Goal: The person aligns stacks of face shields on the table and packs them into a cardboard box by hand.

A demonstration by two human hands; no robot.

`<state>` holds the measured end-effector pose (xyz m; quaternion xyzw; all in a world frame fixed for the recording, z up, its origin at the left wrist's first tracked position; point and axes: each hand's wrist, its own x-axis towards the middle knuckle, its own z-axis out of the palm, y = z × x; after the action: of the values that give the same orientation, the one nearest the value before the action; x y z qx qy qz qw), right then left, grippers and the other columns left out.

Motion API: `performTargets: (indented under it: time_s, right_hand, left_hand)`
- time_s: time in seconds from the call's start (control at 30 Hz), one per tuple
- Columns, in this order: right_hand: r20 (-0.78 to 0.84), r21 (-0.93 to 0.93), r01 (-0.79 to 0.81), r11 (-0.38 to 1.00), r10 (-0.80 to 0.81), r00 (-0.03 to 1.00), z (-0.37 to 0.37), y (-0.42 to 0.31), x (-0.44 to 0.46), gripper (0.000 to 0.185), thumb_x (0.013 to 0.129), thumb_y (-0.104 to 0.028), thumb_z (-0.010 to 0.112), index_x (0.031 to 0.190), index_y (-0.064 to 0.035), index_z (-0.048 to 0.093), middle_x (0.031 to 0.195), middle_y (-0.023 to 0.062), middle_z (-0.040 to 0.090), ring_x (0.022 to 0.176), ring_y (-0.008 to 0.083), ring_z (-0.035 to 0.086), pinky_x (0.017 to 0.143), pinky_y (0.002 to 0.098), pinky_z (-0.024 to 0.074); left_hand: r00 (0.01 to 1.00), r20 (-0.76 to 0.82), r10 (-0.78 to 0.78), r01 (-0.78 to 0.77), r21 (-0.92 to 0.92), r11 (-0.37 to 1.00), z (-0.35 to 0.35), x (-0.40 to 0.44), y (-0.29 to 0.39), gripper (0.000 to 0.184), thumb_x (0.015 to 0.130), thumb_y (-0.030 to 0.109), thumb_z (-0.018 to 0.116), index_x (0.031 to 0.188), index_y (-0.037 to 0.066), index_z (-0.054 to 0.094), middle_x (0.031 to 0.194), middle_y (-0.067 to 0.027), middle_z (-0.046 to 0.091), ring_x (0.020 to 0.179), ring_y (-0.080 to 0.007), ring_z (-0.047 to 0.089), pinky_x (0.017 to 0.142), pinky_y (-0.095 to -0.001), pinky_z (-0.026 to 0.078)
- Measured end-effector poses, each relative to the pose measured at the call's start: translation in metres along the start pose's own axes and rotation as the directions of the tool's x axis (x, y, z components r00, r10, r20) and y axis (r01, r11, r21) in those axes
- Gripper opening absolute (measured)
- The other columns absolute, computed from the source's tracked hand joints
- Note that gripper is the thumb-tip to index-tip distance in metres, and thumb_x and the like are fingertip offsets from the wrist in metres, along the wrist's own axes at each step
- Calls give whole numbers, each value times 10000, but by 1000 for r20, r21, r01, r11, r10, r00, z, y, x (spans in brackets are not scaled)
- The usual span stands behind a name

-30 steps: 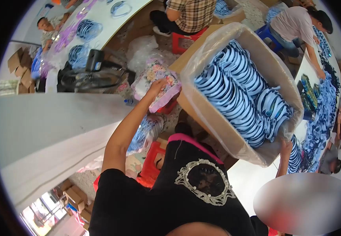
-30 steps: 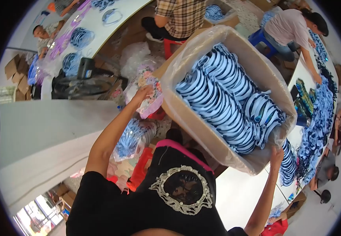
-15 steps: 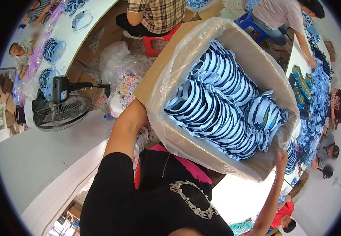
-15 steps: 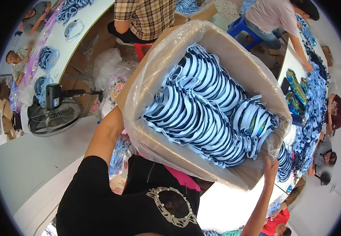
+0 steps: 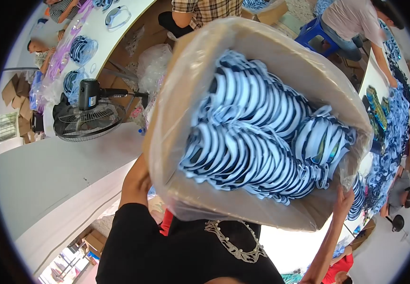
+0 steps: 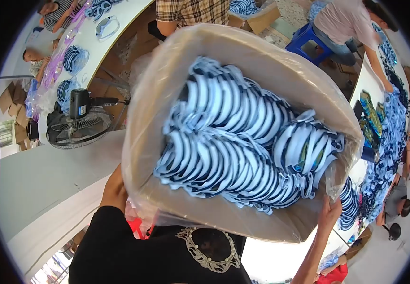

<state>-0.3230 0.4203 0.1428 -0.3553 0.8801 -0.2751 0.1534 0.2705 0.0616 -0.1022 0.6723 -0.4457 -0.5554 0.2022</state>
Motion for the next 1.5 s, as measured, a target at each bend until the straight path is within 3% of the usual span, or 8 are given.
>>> performTargets:
  time_s: [0.17,0.33,0.43,0.73,1.13,1.4,1.43,1.5]
  right_hand:
    - [90,-43,92,995,-88,992,10,-74,11,289,921,-46,591,1190,53,632,993,175,725,906,214,672,815,334,492]
    - [222,-107,362,926,-332,917,50,-195,31,310,882,-44,638,1190,-4,642,819,271,660,745,422,664,670,399,505]
    - [290,-46,467,883,-436,852,98,-246,45,309,853,-67,671,1160,-34,651,745,263,626,695,461,615,606,454,489]
    - [517,0,763,647,-653,553,224,-324,87,351,805,-101,714,1143,-29,655,700,230,635,680,429,638,607,493,488]
    - [650,-54,802,594,-589,480,268,-398,98,368,821,-89,705,1175,8,668,777,274,630,770,457,636,658,477,493]
    - [512,61,943,326,-821,251,292,-401,124,293,831,-199,683,1076,-41,665,831,229,665,788,445,637,664,519,501]
    - [602,31,906,422,-732,320,292,-410,123,271,819,-200,686,1031,-33,659,836,217,671,794,438,643,677,515,507]
    - [576,28,933,359,-769,279,298,-402,131,272,845,-212,673,1057,-40,664,816,215,662,765,434,626,662,508,499]
  left_hand:
    - [990,-122,-73,70,-26,997,-51,-75,-20,473,981,399,601,1318,66,606,1227,-55,644,1084,-174,608,904,-345,492]
    - [983,-164,-88,83,-35,996,-83,-111,-32,470,983,393,599,1318,64,606,1228,-57,644,1088,-174,607,908,-346,491]
    - [981,-172,-89,83,-45,996,-91,-125,-38,469,984,390,598,1319,62,605,1229,-57,643,1090,-175,606,910,-346,490]
    - [976,-188,-112,93,-104,990,-88,-141,-48,464,987,381,594,1320,58,605,1231,-59,643,1096,-176,604,916,-346,488]
    - [976,-169,-138,107,-182,978,-84,-152,-66,458,991,369,589,1321,52,604,1233,-62,641,1105,-178,601,925,-346,485]
    - [979,-137,-150,130,-146,981,-88,-142,-76,453,994,360,585,1322,48,603,1235,-64,641,1111,-179,599,930,-346,483]
    - [980,-127,-151,133,-135,982,-91,-136,-77,453,994,359,585,1322,47,603,1235,-64,641,1112,-180,598,931,-346,482]
    - [980,-110,-167,154,-120,981,-97,-134,-79,452,995,357,584,1322,46,603,1235,-64,640,1113,-180,598,932,-347,482]
